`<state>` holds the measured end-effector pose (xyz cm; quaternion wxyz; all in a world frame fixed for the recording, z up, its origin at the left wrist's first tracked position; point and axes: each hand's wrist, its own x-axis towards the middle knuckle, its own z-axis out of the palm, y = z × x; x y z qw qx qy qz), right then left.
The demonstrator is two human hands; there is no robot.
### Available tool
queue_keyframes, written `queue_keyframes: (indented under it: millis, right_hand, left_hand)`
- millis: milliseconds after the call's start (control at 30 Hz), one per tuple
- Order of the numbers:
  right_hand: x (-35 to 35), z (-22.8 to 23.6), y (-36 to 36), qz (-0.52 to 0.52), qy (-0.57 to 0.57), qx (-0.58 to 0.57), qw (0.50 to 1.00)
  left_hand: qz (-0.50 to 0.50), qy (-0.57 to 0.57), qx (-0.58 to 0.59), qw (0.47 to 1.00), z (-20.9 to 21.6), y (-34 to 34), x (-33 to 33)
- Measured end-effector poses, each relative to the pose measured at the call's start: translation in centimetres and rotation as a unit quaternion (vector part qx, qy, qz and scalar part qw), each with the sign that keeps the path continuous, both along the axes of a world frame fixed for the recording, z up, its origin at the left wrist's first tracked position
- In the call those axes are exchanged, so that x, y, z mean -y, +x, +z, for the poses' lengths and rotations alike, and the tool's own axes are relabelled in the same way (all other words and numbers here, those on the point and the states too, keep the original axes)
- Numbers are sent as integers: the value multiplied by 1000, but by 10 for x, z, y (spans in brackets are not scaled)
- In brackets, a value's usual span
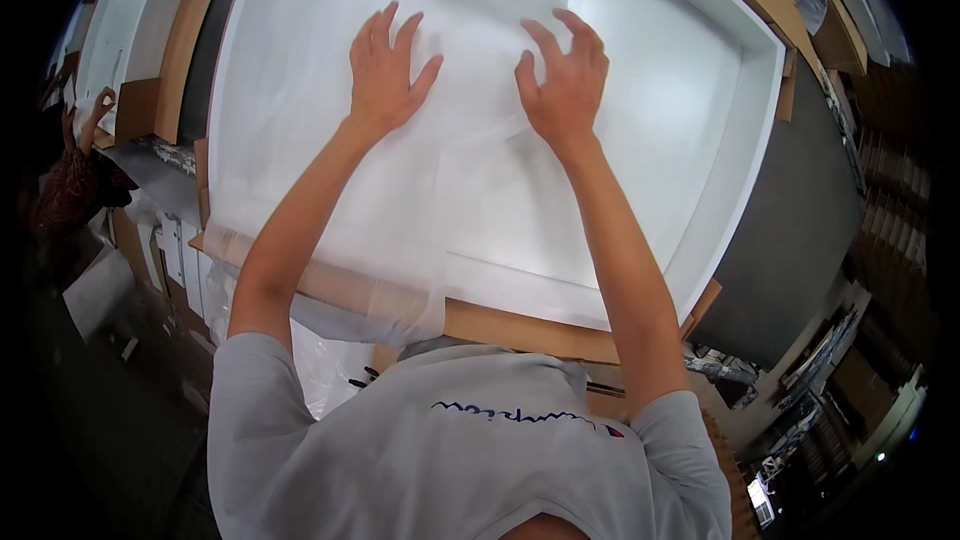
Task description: The person picks up a flat cardboard box from a stack, places it on a conveyor belt, and inserts a foam frame. Then, the person retrieves a white furniture panel from the floor, places it inside the foam frame, and covers it with a layer of thin foam sheeting. This process is repeated with a second panel and box.
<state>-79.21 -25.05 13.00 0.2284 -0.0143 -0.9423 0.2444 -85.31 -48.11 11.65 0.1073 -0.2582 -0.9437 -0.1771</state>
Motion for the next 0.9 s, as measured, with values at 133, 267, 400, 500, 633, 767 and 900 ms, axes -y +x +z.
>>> queue_keyframes:
  millis: [133, 267, 400, 500, 633, 767, 900]
  right_hand:
    - [-19, -51, -13, 7, 68, 49, 996]
    - [5, -3, 16, 105, 44, 80, 990]
    - [56, 28, 86, 359, 11, 236, 903]
    - [27, 9, 98, 262, 51, 198, 943]
    - [-41, -15, 108, 91, 82, 184, 975]
    - [-53, -8, 113, 134, 159, 183, 961]
    - [-21, 28, 86, 103, 58, 62, 991]
  left_hand:
    - [4, -54, 27, 998, -23, 12, 9]
    - [35, -59, 31, 997, -26, 20, 16]
    - [38, -77, 17, 996, -33, 14, 22]
    - [48, -76, 4, 996, -36, 11, 23]
    - [54, -93, -23, 994, -43, 12, 22]
    - [89, -150, -5, 985, -47, 14, 16]
    - [164, -130, 35, 977, -1, 33, -14]
